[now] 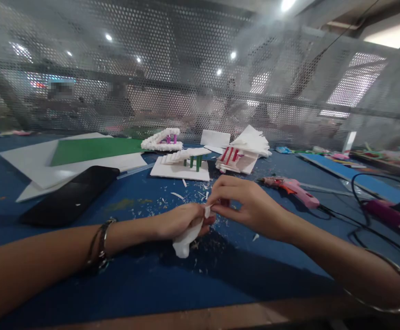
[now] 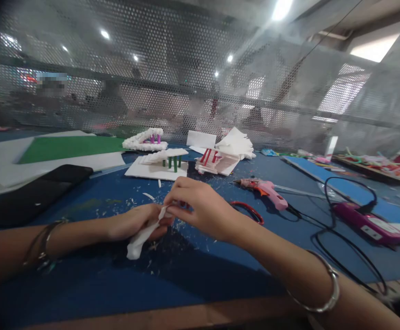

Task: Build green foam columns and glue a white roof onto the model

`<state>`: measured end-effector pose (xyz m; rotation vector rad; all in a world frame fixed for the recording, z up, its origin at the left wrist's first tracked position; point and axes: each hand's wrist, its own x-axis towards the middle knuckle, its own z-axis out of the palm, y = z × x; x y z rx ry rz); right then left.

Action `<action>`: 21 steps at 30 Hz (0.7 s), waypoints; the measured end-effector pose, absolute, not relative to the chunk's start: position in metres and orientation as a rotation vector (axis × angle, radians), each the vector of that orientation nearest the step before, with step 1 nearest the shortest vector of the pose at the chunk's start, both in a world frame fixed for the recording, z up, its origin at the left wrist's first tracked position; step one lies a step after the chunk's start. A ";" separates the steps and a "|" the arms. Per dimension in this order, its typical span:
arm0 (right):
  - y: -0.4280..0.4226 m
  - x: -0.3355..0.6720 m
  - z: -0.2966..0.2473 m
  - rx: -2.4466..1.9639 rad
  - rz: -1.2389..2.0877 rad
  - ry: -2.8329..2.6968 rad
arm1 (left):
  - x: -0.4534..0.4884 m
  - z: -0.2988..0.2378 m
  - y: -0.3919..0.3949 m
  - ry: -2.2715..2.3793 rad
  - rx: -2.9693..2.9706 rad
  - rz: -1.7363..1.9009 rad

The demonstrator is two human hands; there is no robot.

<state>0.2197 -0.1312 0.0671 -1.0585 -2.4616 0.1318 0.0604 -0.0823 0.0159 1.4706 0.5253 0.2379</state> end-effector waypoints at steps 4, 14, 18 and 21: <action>-0.132 0.220 0.063 -0.914 0.078 -2.466 | 0.061 0.015 -0.078 0.489 1.372 0.265; -0.131 0.222 0.063 -0.928 0.188 -2.450 | 0.057 0.011 -0.075 0.369 1.453 0.242; -0.139 0.232 0.073 -1.040 0.254 -2.366 | 0.060 0.008 -0.071 0.306 1.244 0.287; -0.150 0.256 0.087 -1.219 0.096 -2.173 | 0.062 0.009 -0.066 0.221 1.165 0.288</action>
